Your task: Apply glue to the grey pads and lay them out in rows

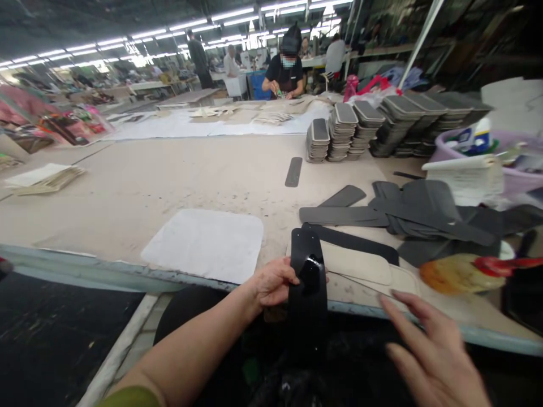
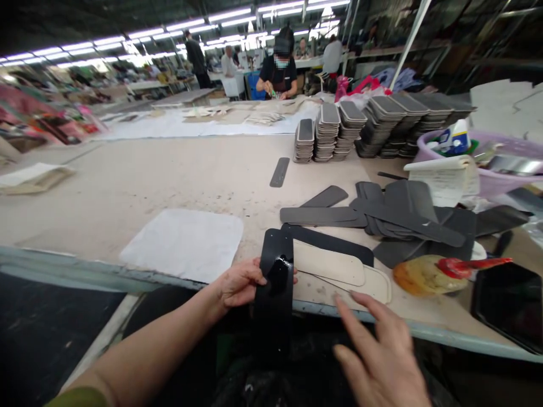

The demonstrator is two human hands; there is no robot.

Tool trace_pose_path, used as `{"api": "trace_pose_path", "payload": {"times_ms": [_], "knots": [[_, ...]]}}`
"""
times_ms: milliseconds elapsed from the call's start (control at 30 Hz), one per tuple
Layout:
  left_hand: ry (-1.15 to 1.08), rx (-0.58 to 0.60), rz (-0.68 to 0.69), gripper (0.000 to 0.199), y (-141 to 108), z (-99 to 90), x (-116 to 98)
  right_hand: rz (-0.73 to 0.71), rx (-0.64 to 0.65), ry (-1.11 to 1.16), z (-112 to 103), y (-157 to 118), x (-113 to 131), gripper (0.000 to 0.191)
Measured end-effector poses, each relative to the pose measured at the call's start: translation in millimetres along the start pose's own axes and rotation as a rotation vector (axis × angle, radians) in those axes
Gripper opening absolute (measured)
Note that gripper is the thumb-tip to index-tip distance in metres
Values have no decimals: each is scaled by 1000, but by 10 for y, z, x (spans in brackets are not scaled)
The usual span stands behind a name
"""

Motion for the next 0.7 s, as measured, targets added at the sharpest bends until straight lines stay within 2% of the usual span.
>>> {"api": "trace_pose_path", "payload": {"times_ms": [100, 167, 300, 433, 533, 633, 700], "knots": [[-5, 18, 14, 53, -75, 22, -40, -164, 113, -79, 185, 100, 460, 51], [-12, 23, 25, 54, -141, 22, -68, -217, 133, -123, 313, 195, 667, 53], [-17, -16, 69, 50, -309, -30, -89, -234, 115, -185, 507, 313, 844, 53], [-2, -132, 77, 44, -537, -96, -37, -141, 76, -248, 630, 374, 950, 54], [-17, -183, 122, 46, -705, -128, -3, -143, 106, -258, 662, 282, 1078, 55], [-35, -207, 187, 49, -810, -153, 1, -235, 155, -239, 662, 38, 1194, 59], [-38, -195, 183, 49, -833, -162, 10, -231, 154, -242, 660, -97, 1229, 59]]}}
Point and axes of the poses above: each hand's wrist, its own y-axis towards the middle knuckle, its own z-axis out of the palm, x = y × z, the point moved 1 cm from there along y, towards the middle knuckle, and after that the axes turned 15 degrees about z, right-handed, at the moved point
